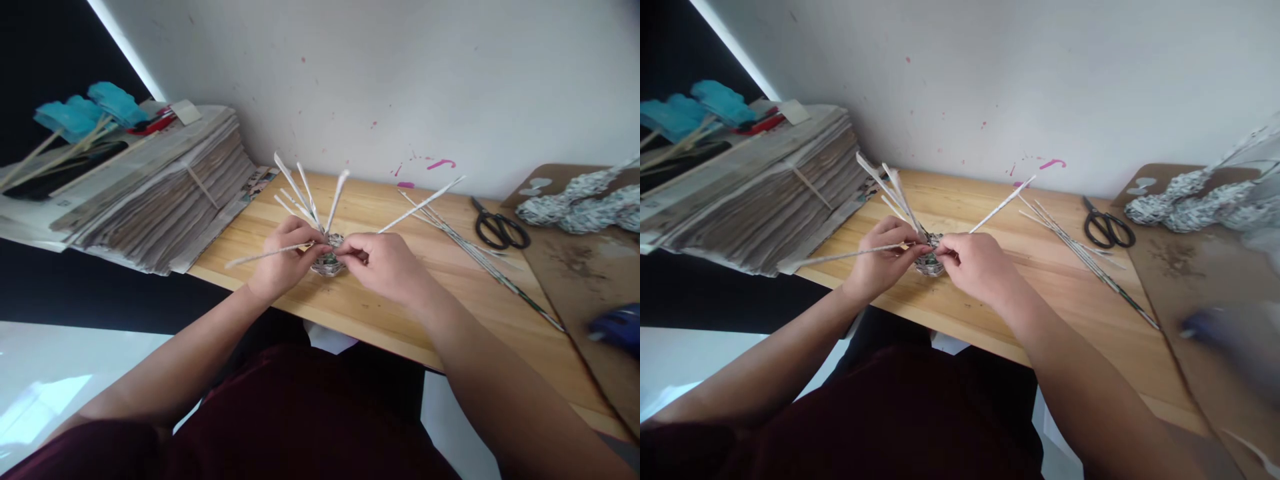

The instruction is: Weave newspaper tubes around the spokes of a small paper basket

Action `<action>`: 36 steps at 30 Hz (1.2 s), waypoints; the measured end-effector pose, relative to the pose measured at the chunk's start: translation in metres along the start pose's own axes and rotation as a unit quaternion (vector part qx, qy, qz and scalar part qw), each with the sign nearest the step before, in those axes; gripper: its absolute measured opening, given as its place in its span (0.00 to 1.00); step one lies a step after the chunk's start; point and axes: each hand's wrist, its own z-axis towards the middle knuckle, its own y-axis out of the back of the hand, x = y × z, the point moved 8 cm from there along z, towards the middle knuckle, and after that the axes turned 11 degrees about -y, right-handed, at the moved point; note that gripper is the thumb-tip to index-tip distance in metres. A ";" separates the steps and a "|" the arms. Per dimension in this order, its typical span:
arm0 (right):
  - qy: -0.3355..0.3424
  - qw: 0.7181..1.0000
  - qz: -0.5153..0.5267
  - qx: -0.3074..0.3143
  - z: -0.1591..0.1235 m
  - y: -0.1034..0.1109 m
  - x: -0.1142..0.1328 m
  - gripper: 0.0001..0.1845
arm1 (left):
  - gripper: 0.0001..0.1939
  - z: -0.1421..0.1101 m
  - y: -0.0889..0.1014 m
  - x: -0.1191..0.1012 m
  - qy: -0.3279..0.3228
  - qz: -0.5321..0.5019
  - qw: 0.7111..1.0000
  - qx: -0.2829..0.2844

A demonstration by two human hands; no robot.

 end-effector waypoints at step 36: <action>-0.068 0.995 0.004 -0.078 0.006 0.016 -0.020 0.03 | 0.11 0.004 -0.023 0.025 0.139 -0.167 0.976 -0.001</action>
